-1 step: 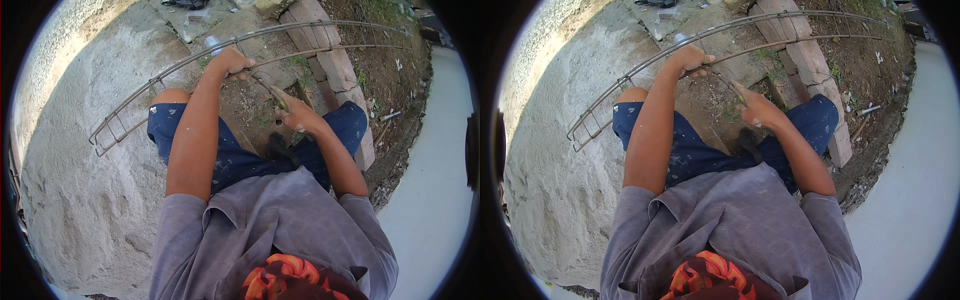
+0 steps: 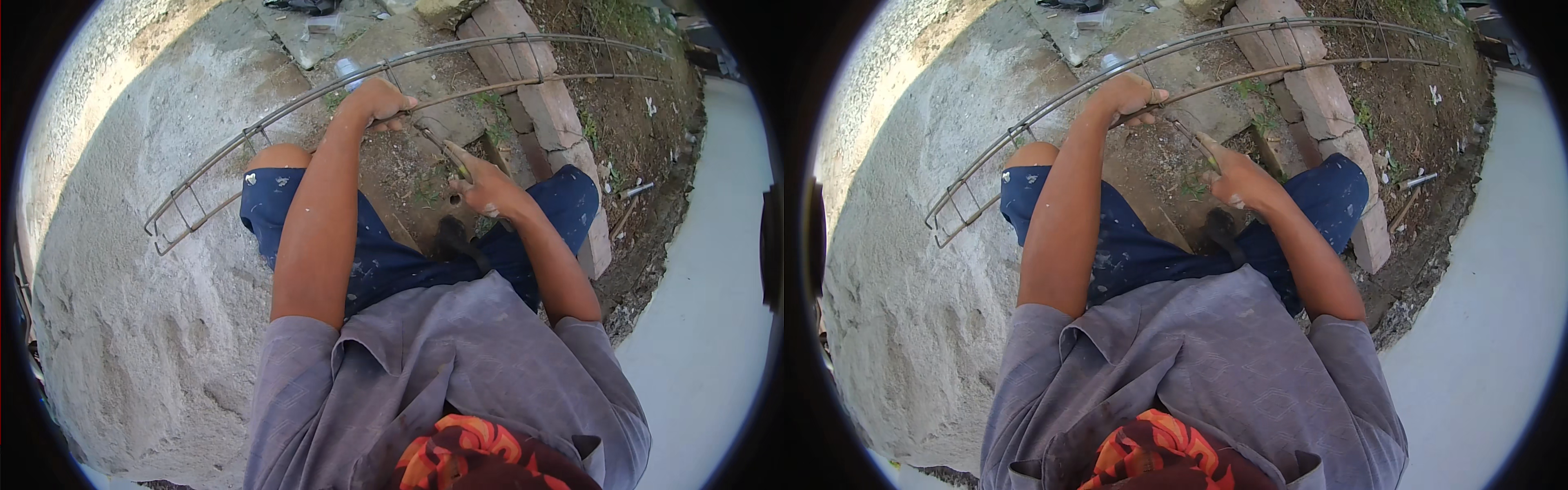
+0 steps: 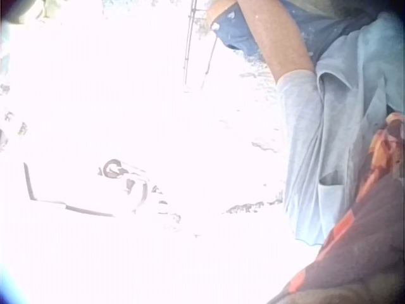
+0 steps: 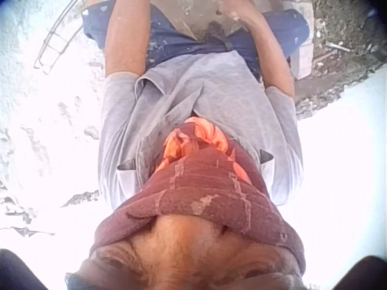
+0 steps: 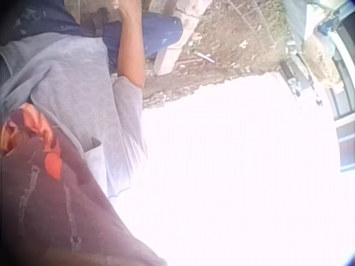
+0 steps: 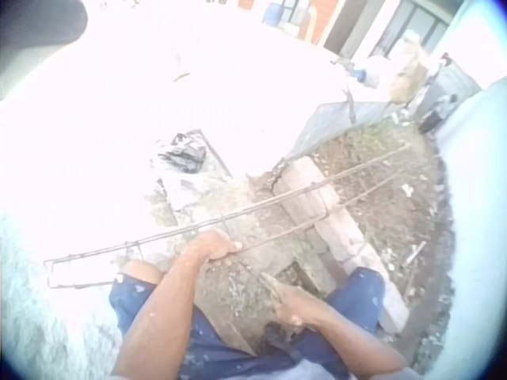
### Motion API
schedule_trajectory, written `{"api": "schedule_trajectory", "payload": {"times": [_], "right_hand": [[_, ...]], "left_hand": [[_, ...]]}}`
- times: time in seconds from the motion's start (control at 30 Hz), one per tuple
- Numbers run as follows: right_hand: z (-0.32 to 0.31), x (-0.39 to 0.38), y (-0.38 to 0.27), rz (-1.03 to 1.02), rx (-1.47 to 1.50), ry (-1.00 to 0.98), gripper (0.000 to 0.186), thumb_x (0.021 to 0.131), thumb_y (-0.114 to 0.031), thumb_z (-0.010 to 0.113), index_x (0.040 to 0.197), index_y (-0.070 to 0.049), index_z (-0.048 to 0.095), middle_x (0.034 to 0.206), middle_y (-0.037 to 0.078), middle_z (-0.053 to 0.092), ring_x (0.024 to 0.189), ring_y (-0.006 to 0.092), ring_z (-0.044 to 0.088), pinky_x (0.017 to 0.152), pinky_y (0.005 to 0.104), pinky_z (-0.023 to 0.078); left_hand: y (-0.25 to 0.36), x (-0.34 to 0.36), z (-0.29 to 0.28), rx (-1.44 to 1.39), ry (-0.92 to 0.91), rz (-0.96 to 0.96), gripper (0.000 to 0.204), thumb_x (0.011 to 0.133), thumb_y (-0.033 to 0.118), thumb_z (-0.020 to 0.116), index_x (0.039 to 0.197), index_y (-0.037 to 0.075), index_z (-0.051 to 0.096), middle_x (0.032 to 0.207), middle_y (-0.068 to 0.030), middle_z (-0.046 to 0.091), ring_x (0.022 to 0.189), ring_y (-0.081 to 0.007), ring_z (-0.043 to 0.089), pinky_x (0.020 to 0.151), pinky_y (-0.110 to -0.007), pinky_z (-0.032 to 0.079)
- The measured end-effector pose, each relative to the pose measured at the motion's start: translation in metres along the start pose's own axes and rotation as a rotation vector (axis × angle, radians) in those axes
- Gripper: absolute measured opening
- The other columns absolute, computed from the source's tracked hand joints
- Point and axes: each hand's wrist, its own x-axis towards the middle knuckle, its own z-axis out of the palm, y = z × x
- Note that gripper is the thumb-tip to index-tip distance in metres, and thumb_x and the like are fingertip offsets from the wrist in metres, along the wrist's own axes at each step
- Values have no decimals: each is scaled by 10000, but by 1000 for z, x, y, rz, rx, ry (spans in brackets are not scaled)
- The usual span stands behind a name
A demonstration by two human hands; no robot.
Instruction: The recorder uses wire and a pair of pliers to secure metal reinforcement bars together for a construction project.
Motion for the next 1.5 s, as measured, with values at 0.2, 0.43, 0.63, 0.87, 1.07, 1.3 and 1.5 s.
{"api": "schedule_trajectory", "payload": {"times": [0.2,0.43,0.63,0.87,1.07,1.3,1.5], "right_hand": [[-3,3,-16,106,-80,-10,690,872,-144,596,1478,-93,269,1343,279,477,1272,368,460,1041,390,359],[-19,13,-38,142,-284,-70,649,884,-186,588,1453,-68,299,1257,293,530,1201,408,497,996,421,394],[-26,26,-50,76,-437,-78,376,848,-177,604,1120,71,528,974,269,636,941,399,622,782,458,480],[22,23,26,73,1316,-412,394,812,-70,702,1150,25,521,806,85,609,651,149,613,565,272,480],[18,1,-8,76,335,-3,563,765,-164,730,1246,-8,482,803,127,594,705,251,628,625,371,493],[38,-22,0,21,-617,512,656,755,-159,668,1357,-29,444,953,198,578,789,337,604,703,447,486],[33,-7,32,84,565,37,423,861,-150,610,1254,-30,510,810,134,585,689,218,605,604,352,487]], "left_hand": [[9,-9,-3,114,-23,-37,404,904,381,624,790,-6,641,662,-64,661,524,-129,590,460,-312,451],[9,-10,1,143,2,-18,416,905,397,615,848,-13,661,680,-64,676,517,-132,575,487,-319,458],[2,-5,0,29,0,-26,428,889,379,635,1023,-26,678,746,-100,702,559,-141,619,525,-312,497],[9,0,8,70,43,73,404,903,370,609,878,-22,702,683,-101,692,495,-143,596,490,-313,480],[-5,4,5,232,97,116,486,929,431,534,777,0,699,599,-91,655,498,-165,614,556,-328,490],[1,2,5,391,104,150,547,935,465,505,728,-8,687,582,-101,625,504,-177,619,594,-342,489],[-4,-3,11,227,157,157,519,925,455,536,714,5,688,625,-81,649,527,-174,632,614,-330,495]]}}
